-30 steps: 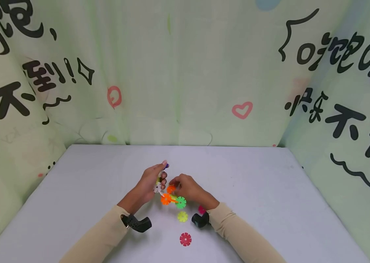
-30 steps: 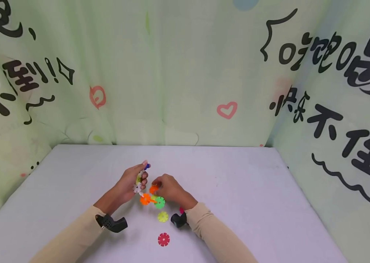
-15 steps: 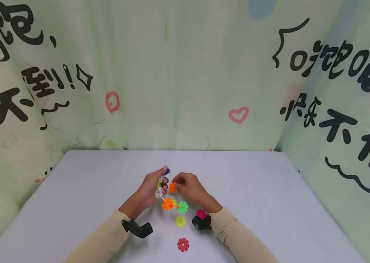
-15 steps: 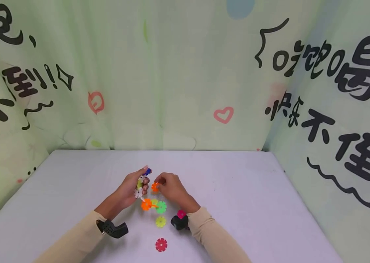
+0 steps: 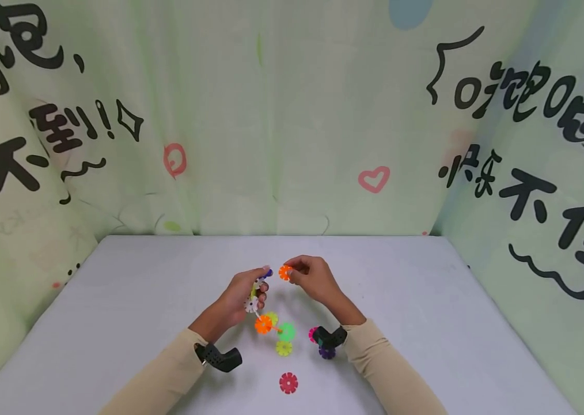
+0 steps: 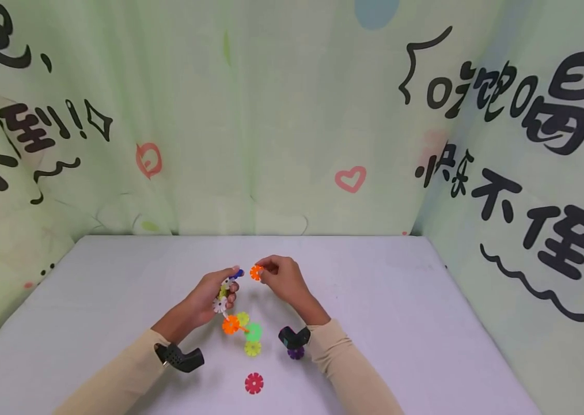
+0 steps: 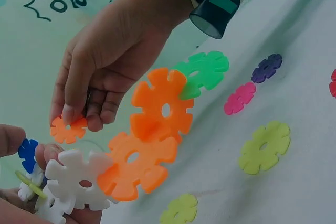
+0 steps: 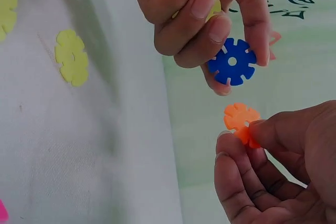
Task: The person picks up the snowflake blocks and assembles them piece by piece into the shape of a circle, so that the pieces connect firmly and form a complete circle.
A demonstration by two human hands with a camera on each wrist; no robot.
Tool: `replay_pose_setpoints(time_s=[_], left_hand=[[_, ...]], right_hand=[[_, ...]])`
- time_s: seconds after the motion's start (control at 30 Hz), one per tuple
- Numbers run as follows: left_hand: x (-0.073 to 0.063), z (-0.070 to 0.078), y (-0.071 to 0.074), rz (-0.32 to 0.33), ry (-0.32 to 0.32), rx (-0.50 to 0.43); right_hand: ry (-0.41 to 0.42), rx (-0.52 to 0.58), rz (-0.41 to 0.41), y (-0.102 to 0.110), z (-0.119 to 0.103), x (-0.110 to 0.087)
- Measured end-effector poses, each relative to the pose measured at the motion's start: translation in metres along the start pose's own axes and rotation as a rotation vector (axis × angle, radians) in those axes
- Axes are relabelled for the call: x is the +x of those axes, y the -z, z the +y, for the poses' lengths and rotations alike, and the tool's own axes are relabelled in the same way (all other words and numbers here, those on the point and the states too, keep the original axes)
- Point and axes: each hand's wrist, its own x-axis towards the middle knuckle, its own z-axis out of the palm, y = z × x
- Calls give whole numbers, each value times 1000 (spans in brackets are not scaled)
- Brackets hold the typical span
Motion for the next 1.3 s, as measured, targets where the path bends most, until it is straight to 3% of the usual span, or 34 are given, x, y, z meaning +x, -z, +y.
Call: replay_pose_setpoints(time_s=[0.27, 0.53, 0.7, 0.9, 1.07, 1.3], left_hand=[[2, -2, -6, -19, 19, 65], [2, 2, -11, -34, 16, 91], [2, 3, -13, -32, 17, 102], [5, -2, -14, -87, 4, 155], [7, -5, -12, -126, -51, 145], [7, -7, -10, -102, -59, 89]], right_hand=[[-5, 88, 16, 5, -26, -8], [-31, 97, 32, 4, -5, 0], [-42, 55, 19, 5, -3, -1], [-22, 12, 32, 5, -4, -2], [-25, 60, 41, 1, -3, -1], [-69, 136, 29, 2, -5, -1]])
